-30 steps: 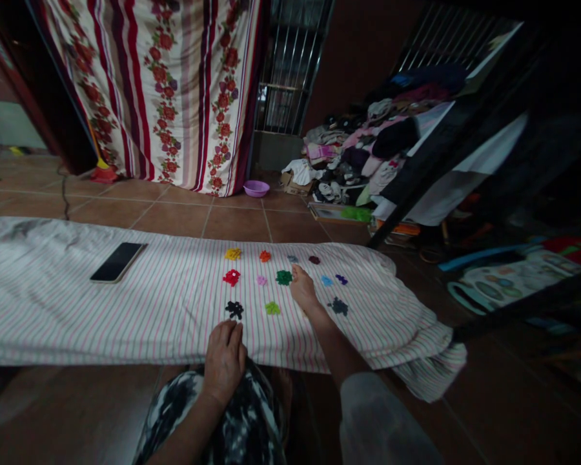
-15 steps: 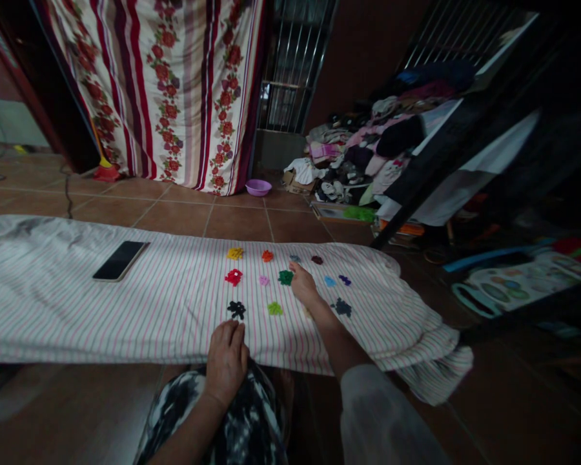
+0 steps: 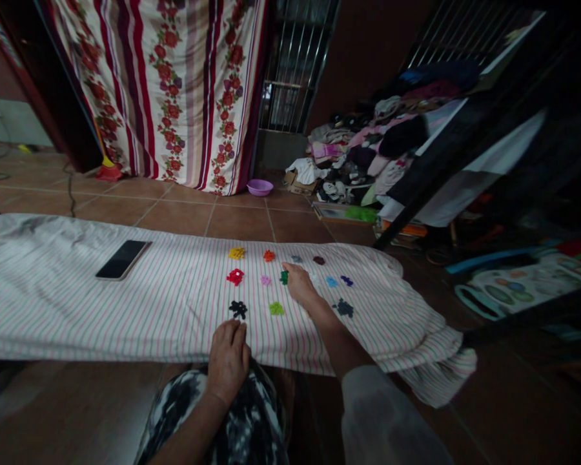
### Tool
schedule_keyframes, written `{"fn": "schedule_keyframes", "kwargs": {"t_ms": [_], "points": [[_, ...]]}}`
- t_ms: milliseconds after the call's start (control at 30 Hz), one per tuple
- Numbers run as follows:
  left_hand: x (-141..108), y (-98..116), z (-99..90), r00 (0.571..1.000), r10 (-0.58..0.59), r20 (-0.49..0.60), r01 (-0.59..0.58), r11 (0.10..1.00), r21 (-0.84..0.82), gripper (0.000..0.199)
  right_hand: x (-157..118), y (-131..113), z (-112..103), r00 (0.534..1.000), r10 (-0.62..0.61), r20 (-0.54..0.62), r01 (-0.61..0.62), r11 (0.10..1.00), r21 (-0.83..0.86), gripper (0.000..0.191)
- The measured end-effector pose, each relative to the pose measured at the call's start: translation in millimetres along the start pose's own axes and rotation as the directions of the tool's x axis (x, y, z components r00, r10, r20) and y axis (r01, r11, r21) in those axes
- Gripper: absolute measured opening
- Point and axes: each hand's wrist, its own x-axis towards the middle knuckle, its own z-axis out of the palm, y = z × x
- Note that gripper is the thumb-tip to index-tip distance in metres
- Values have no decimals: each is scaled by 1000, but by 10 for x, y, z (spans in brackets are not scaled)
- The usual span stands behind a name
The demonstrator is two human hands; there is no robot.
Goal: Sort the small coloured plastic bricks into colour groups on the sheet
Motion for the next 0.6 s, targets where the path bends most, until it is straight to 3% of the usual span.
{"fn": "schedule_keyframes", "kwargs": {"t_ms": [367,600], "points": [[11,6,-22,1000,6,8,-6,1000,3,32,-294,-100,13,989,-144,25,142,989,41,51],[3,9,-8,1000,-17,12,17,1000,-3,33,-282,-36,54,988,-141,-68,147,985,90,53]]}}
